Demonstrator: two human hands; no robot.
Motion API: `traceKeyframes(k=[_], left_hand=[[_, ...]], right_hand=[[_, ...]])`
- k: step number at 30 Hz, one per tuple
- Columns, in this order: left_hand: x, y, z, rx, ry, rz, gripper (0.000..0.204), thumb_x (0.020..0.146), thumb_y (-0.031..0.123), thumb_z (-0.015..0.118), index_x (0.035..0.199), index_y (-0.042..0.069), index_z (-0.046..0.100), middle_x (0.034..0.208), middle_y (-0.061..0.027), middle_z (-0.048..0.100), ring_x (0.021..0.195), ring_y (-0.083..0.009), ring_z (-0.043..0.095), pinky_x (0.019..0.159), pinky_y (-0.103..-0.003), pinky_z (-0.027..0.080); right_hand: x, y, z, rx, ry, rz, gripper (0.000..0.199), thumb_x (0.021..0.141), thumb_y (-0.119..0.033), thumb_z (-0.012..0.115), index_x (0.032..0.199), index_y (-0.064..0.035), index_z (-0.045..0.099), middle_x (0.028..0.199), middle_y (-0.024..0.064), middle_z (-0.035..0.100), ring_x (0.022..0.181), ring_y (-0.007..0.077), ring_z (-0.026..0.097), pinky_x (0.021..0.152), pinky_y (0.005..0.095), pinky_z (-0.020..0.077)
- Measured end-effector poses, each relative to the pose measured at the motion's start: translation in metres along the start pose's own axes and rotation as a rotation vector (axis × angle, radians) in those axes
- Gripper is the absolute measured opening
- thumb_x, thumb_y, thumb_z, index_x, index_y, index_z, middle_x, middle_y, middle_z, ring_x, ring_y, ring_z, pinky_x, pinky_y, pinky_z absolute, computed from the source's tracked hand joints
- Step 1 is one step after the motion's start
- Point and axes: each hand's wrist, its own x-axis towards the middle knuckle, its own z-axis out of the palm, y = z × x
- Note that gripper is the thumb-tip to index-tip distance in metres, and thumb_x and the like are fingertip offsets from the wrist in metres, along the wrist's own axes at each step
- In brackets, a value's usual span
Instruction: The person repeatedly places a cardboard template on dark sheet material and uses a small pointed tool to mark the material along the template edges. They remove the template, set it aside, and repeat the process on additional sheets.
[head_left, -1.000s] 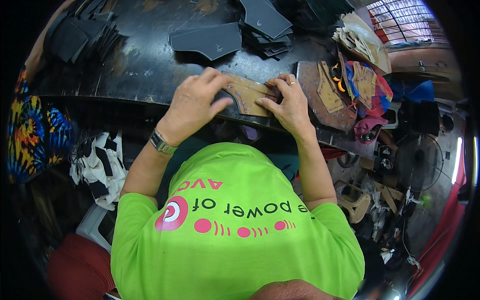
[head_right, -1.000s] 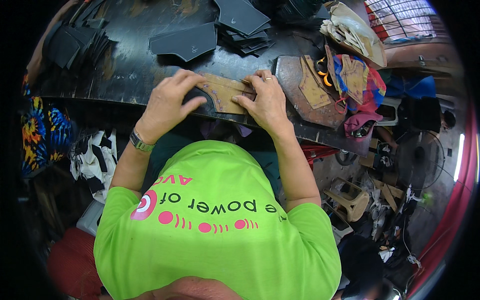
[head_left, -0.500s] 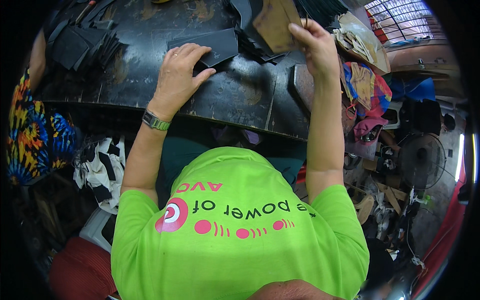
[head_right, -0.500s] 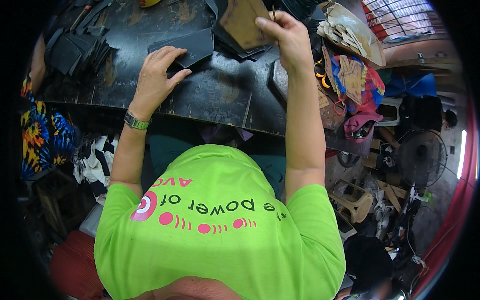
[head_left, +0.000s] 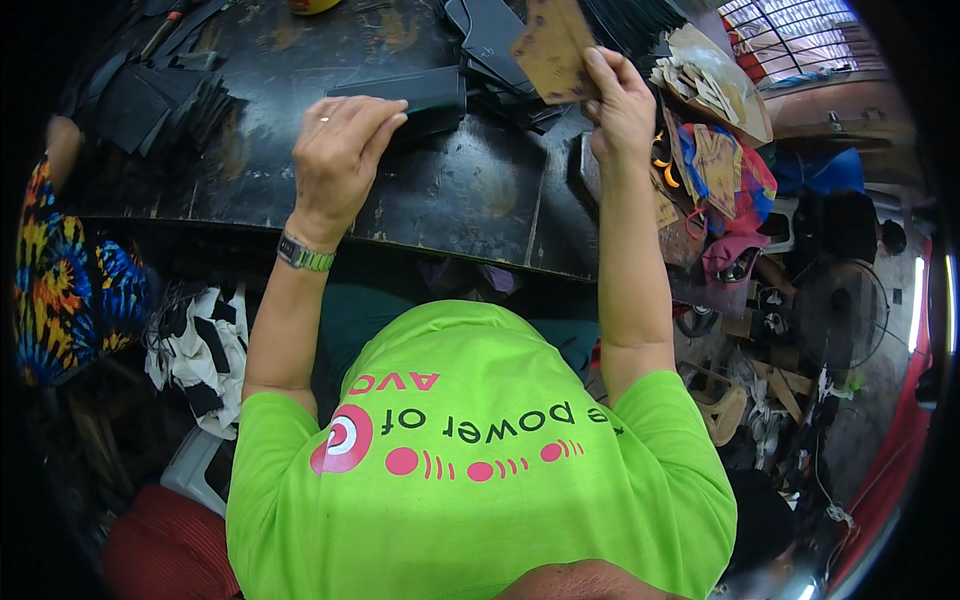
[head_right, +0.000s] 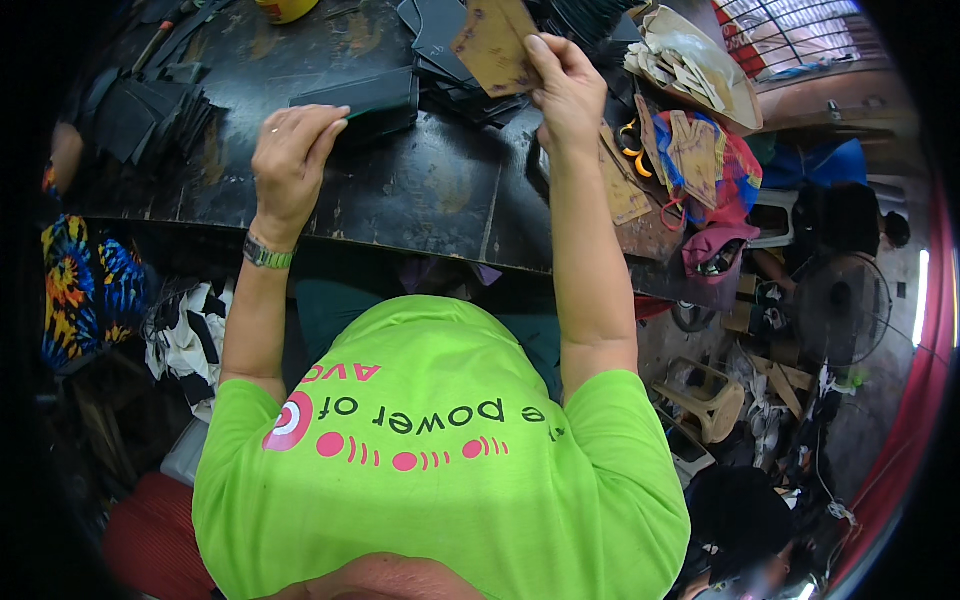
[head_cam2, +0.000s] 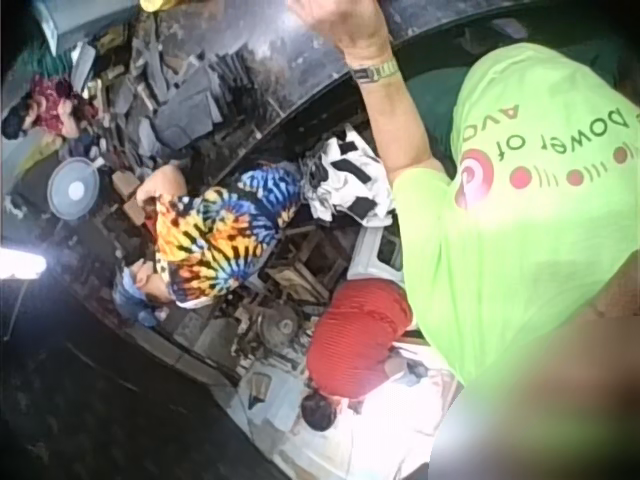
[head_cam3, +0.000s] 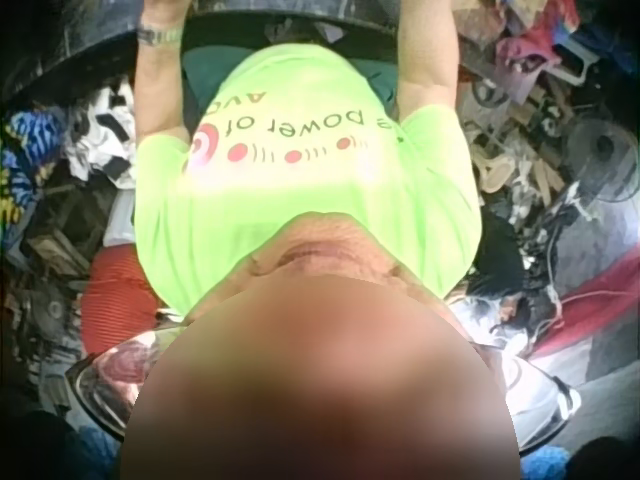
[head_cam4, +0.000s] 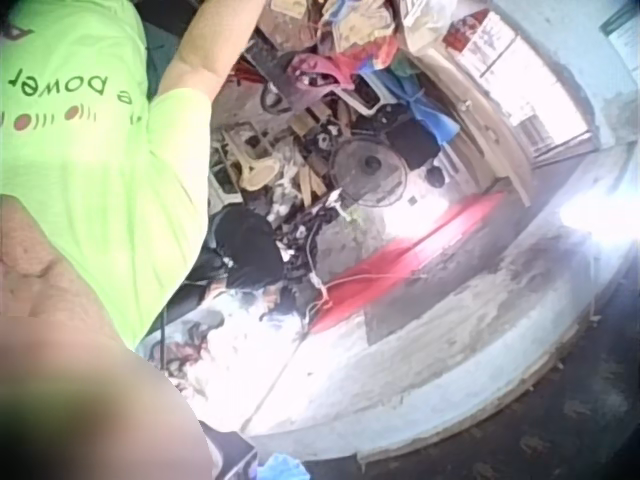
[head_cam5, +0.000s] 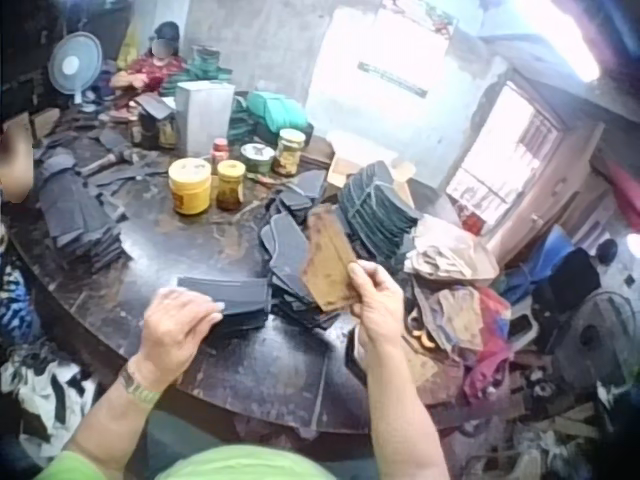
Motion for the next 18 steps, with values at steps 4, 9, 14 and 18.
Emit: traceKeyframes(k=[4,9,14,18], left_hand=[[-0.03,0.033,-0.011,-0.068,-0.139,0.197,0.024,0.081,0.02,0.084,0.104,0.016,0.079,0.092,0.0028,0.072,0.089,-0.0164,0.067,0.088,-0.037,0.046],[-0.069,0.065,0.009,-0.256,-0.427,0.147,0.021,0.082,0.021,0.083,0.1,0.011,0.076,0.092,-0.0012,0.069,0.091,-0.0197,0.067,0.094,-0.039,0.048],[-0.076,0.05,-0.008,-0.203,-0.286,-0.146,0.02,0.082,0.015,0.085,0.1,0.011,0.076,0.104,-0.0046,0.07,0.097,-0.0252,0.068,0.09,-0.039,0.05],[-0.071,0.045,-0.009,-0.171,-0.259,-0.271,0.022,0.084,0.012,0.082,0.105,0.008,0.076,0.104,-0.0066,0.072,0.098,-0.0278,0.068,0.088,-0.04,0.051]], right_hand=[[-0.04,-0.011,-0.03,0.267,-0.051,0.234,0.015,0.101,-0.014,0.073,0.115,-0.0089,0.07,0.094,-0.0009,0.073,0.06,0.0038,0.053,0.048,0.0195,0.036],[-0.083,-0.002,-0.04,0.037,-0.186,0.443,0.035,0.097,-0.008,0.075,0.13,-0.0028,0.068,0.103,0.002,0.073,0.072,0.0049,0.058,0.057,0.0189,0.041],[-0.105,0.002,-0.037,-0.303,-0.374,0.574,0.033,0.092,-0.005,0.078,0.124,-0.0004,0.073,0.094,-0.0008,0.071,0.074,0.0017,0.057,0.059,0.0182,0.039],[-0.112,0.013,-0.021,-0.594,-0.532,0.34,0.036,0.09,-0.005,0.08,0.124,0.0051,0.073,0.098,0.0032,0.074,0.089,0.0089,0.066,0.084,0.0263,0.0553]])
